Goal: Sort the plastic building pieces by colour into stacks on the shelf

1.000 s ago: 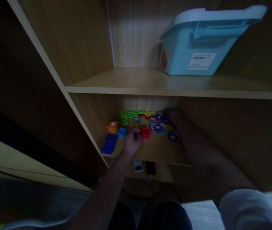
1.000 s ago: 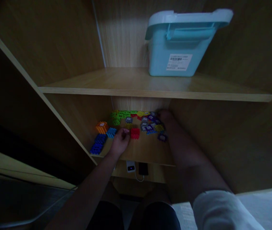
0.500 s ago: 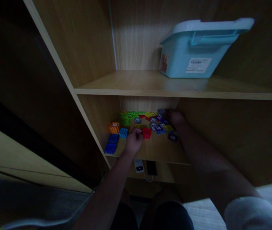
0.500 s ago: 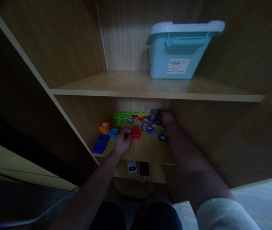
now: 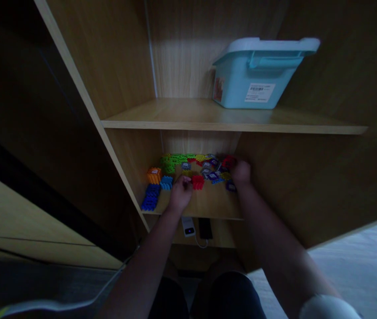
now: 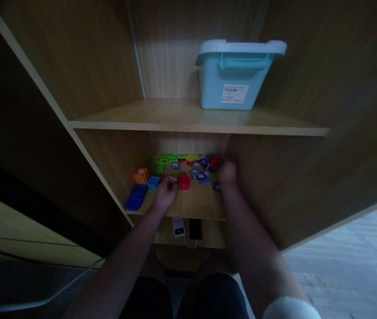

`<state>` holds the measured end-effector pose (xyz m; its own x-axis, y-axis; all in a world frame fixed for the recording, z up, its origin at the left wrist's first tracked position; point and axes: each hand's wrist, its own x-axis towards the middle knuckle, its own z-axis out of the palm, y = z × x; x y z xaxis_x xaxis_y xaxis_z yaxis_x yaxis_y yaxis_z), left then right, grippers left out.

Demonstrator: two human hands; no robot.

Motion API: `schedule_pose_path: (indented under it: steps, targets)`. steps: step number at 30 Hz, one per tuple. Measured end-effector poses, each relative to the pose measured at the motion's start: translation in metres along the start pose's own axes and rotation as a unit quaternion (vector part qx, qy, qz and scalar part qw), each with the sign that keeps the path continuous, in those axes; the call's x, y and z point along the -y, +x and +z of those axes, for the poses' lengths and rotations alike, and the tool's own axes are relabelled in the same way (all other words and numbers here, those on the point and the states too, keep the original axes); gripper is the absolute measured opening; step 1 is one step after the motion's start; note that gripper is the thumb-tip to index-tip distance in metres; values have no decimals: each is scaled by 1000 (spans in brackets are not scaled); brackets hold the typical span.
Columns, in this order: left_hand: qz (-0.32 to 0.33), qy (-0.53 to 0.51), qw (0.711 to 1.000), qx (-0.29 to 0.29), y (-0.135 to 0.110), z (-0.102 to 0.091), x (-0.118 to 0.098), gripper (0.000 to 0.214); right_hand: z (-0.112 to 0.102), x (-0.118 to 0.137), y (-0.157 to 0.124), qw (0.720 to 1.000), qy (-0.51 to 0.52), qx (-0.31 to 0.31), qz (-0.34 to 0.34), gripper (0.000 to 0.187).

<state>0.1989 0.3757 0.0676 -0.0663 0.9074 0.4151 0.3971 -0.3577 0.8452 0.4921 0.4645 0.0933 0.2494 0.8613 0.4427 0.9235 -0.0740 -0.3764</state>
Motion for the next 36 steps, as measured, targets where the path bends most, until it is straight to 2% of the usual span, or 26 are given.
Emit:
schedule_pose_path:
  steps: [3, 8, 13, 17, 23, 28, 32, 36]
  targets:
    - [0, -2, 1000, 1, 0, 0, 1, 16, -1, -1, -16, 992, 98, -65, 50, 46]
    - [10, -7, 1000, 1, 0, 1, 4, 13, 2, 2, -39, 969, 210, -106, 76, 44]
    - [33, -29, 999, 12, -4, -1, -4, 5, 4, 16, -62, 950, 286, -124, 4, 43]
    - [52, -55, 997, 32, -9, -3, -13, 17, -3, 35, -79, 944, 296, -123, -74, 39]
    - [46, -75, 994, 64, -10, 1, -7, 27, -14, 59, -94, 923, 291, -111, -225, 28]
    - [48, -71, 992, 88, -9, 0, -6, 26, -13, 66, -100, 908, 297, -88, -283, 24]
    - [27, -82, 992, 95, -9, -1, -5, 27, -10, 66, -100, 909, 311, -87, -262, 23]
    - [10, -98, 992, 80, -8, -1, -1, 29, -3, 60, -96, 919, 353, -86, -155, 29]
